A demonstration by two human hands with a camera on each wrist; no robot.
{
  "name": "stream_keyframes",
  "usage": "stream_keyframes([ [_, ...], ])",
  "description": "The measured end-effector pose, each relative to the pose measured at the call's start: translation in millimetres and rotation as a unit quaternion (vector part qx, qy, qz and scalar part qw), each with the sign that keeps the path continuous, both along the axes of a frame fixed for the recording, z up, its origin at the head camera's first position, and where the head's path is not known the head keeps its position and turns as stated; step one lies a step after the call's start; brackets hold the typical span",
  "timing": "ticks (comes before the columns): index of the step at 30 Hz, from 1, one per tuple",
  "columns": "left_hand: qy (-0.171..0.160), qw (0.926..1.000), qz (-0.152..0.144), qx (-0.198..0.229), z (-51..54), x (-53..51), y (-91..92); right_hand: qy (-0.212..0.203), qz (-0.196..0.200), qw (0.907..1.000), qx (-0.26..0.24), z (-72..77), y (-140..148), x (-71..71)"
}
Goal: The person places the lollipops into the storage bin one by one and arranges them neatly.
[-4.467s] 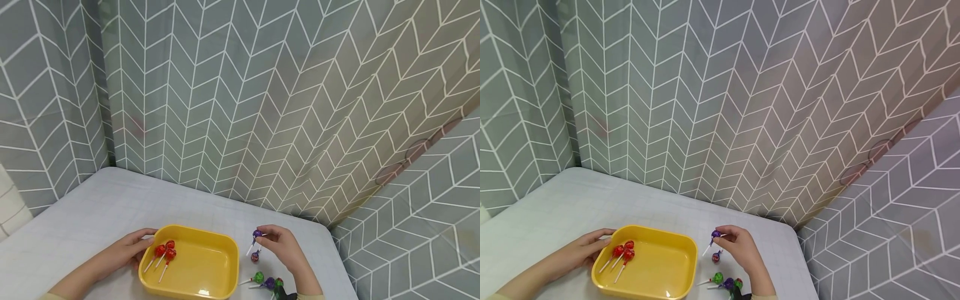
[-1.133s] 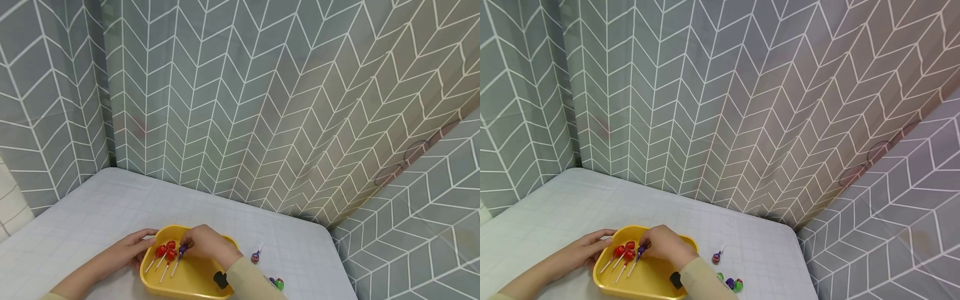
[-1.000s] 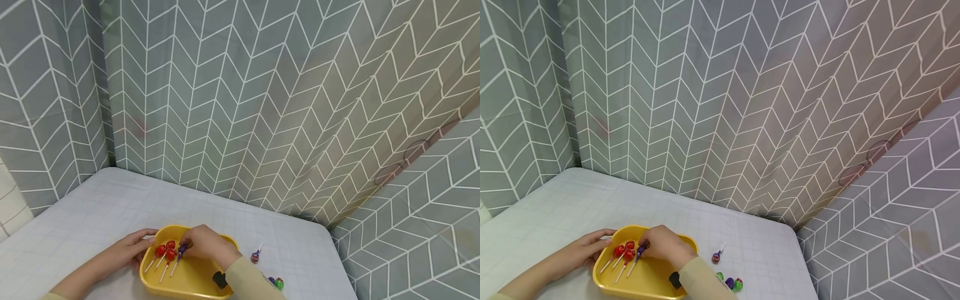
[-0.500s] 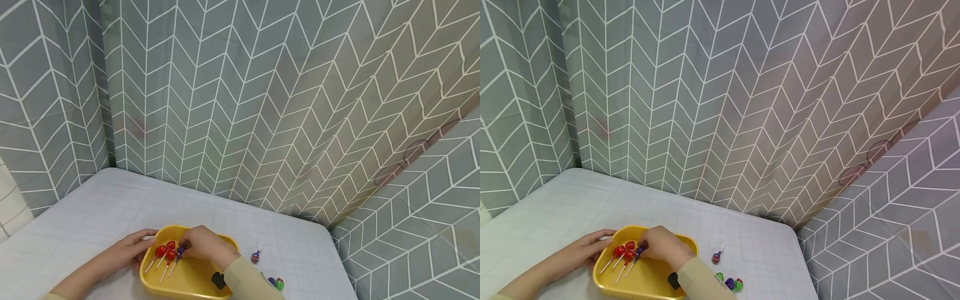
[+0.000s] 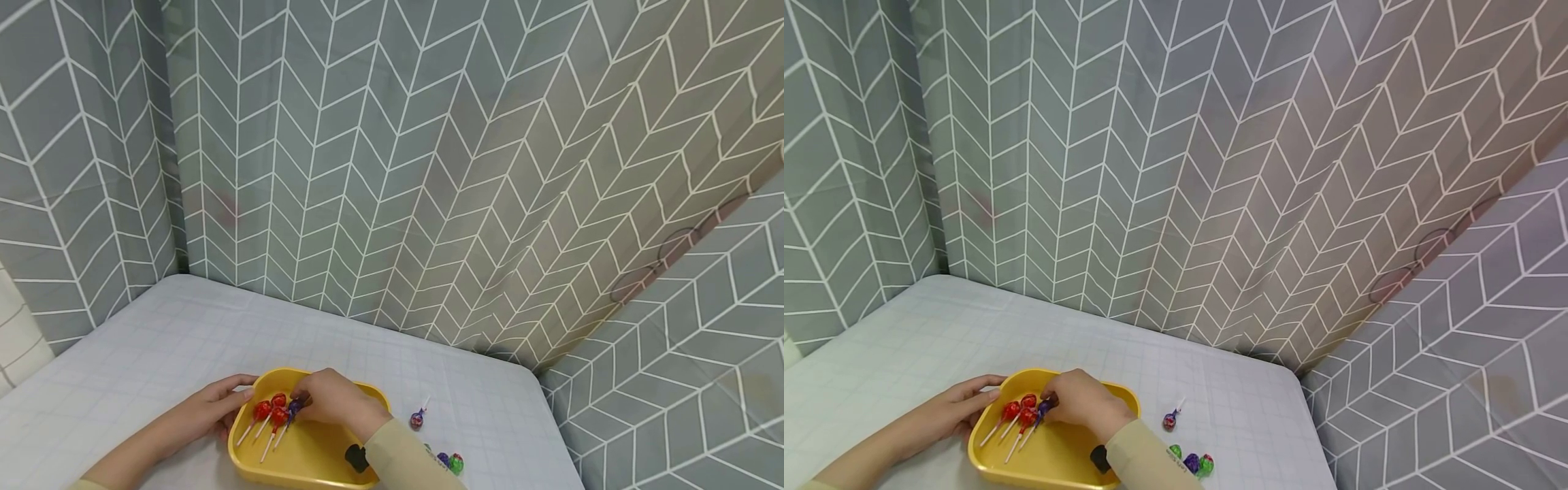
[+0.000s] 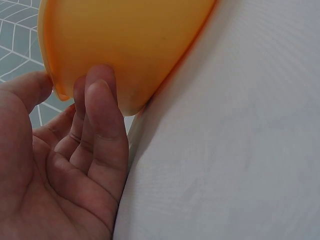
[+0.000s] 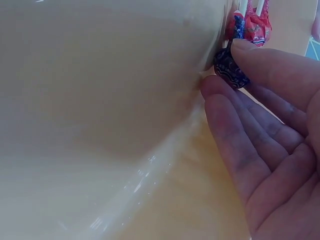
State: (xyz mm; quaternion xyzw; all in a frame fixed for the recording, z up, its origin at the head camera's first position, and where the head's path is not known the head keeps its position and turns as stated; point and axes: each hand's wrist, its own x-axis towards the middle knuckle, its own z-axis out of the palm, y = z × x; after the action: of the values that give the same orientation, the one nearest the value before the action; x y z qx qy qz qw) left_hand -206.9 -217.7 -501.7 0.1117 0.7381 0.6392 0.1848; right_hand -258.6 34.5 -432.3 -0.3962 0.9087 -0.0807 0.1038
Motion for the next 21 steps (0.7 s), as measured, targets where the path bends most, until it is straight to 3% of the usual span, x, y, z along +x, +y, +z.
stream_keyframes([
  [12, -0.002, 1.0000, -0.003, 0.005, 0.5, 0.1, 0.7, 0.009, 0.000, 0.9999, 0.006, 1.7, 3, 0.3],
  [21, -0.008, 0.9999, -0.002, 0.009, 0.6, -1.0, 0.3, -0.005, -0.006, 1.0000, -0.004, 13.1, 13, 5.1],
])
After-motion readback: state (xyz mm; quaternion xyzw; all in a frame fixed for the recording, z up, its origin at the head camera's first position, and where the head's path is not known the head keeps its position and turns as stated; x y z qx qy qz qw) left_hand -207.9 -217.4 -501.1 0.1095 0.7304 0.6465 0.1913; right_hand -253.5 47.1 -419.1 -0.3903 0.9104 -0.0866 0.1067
